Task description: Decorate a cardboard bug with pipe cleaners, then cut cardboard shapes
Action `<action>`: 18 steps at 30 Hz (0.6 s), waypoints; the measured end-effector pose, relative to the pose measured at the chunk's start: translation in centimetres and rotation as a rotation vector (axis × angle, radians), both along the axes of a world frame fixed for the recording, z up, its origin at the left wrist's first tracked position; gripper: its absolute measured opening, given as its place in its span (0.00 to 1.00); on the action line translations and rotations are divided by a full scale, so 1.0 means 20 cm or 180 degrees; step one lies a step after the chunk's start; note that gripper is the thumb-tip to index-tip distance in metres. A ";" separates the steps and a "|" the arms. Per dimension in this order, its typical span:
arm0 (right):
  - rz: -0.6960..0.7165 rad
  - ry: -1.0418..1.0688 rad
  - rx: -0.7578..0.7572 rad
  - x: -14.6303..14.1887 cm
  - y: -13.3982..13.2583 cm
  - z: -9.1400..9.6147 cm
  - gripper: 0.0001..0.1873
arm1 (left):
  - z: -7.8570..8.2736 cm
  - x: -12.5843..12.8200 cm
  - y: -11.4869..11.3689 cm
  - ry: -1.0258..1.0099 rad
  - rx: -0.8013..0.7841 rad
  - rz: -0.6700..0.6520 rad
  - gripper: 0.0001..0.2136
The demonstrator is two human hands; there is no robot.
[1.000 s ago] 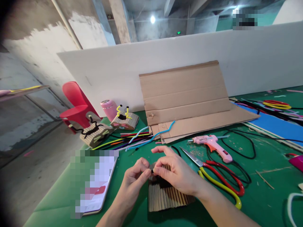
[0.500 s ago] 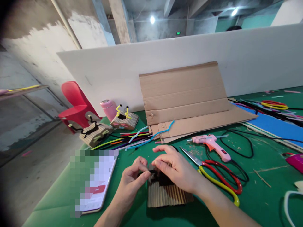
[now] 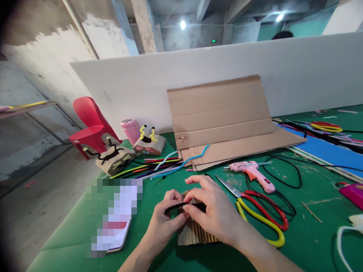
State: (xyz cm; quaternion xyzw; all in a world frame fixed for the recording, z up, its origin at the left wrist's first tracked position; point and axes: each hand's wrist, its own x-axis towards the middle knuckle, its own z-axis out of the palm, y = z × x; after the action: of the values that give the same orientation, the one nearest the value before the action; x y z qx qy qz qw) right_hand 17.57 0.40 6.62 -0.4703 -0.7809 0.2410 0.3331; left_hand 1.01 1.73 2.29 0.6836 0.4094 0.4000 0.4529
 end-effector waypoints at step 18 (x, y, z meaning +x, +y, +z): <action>-0.0015 0.0092 -0.0049 0.01 -0.01 -0.10 0.05 | -0.02 0.01 0.00 -0.0315 0.0080 0.0082 0.04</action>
State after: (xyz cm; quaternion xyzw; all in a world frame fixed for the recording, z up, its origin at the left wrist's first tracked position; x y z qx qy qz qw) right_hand 17.69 0.25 4.65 -0.4712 -0.7730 0.2530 0.3413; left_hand 1.21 1.75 1.94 0.6633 0.3902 0.4443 0.4587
